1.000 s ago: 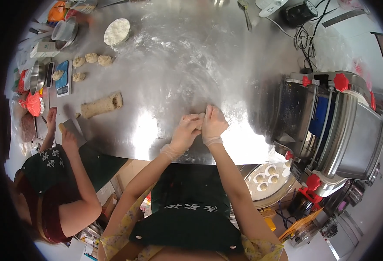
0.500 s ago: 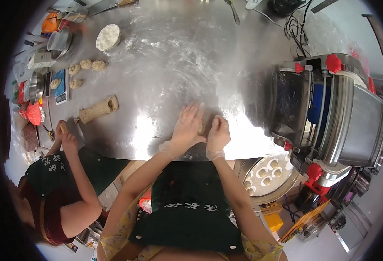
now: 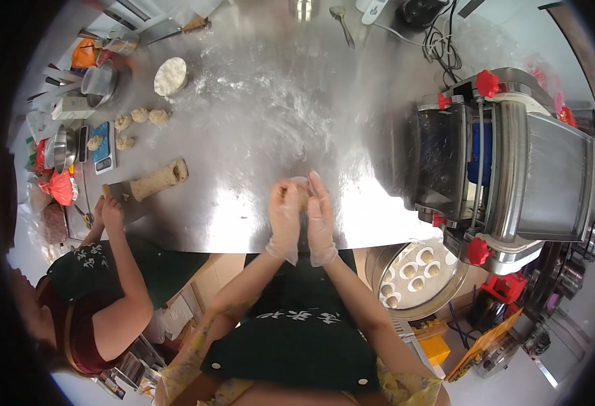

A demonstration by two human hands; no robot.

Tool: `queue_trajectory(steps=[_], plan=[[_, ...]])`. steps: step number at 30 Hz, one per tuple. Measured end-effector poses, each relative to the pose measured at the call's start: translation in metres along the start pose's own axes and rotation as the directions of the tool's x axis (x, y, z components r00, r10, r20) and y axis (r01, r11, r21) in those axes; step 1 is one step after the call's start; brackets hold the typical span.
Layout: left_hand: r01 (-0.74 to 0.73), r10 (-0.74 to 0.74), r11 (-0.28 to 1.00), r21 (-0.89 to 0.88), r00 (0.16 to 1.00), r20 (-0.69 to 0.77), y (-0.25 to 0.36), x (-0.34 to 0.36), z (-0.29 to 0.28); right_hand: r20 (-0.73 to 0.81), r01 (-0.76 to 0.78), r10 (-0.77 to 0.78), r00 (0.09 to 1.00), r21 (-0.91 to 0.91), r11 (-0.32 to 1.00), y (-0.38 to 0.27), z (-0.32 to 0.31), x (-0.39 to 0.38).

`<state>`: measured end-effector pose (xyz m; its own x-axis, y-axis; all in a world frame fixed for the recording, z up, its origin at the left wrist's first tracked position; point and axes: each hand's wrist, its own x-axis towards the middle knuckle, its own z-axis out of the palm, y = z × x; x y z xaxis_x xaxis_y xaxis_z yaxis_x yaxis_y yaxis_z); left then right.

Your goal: Shaping dough into balls and placing them on paper liners in a steamer tray.

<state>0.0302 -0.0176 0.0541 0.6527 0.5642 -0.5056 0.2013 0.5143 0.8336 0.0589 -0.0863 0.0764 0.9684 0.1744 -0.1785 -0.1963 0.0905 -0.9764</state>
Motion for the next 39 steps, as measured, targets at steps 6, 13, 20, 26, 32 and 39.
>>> queue_trajectory(steps=[6, 13, 20, 26, 32, 39], plan=[[-0.664, 0.607, 0.280, 0.693, 0.682, 0.408, 0.120, -0.044, 0.012, 0.592, -0.554, 0.269, 0.760, 0.373, 0.745, -0.073, -0.004, 0.031], [-0.478, 0.398, 0.860, 0.180, 0.848, 0.350, 0.123, -0.052, 0.022, 0.548, -0.413, 0.092, 0.832, 0.500, 0.761, -0.097, 0.017, 0.014], [-0.759, 0.563, 0.211, 0.616, 0.609, 0.558, 0.156, -0.055, 0.014, 0.633, -0.615, 0.270, 0.726, 0.420, 0.668, -0.126, 0.003, 0.031], [-0.363, 0.285, 0.924, 0.118, 0.861, 0.421, 0.142, -0.056, 0.017, 0.768, -0.689, 0.240, 0.593, 0.332, 0.644, -0.115, 0.013, 0.022], [-0.563, 0.454, 0.774, 0.291, 0.813, 0.365, 0.152, -0.064, 0.025, 0.432, -0.391, 0.159, 0.888, 0.525, 0.756, -0.115, 0.023, 0.000], [-0.415, 0.207, 0.873, 0.255, 0.789, 0.579, 0.145, -0.046, 0.016, 0.776, -0.699, 0.243, 0.582, 0.325, 0.637, -0.115, -0.005, 0.025]])
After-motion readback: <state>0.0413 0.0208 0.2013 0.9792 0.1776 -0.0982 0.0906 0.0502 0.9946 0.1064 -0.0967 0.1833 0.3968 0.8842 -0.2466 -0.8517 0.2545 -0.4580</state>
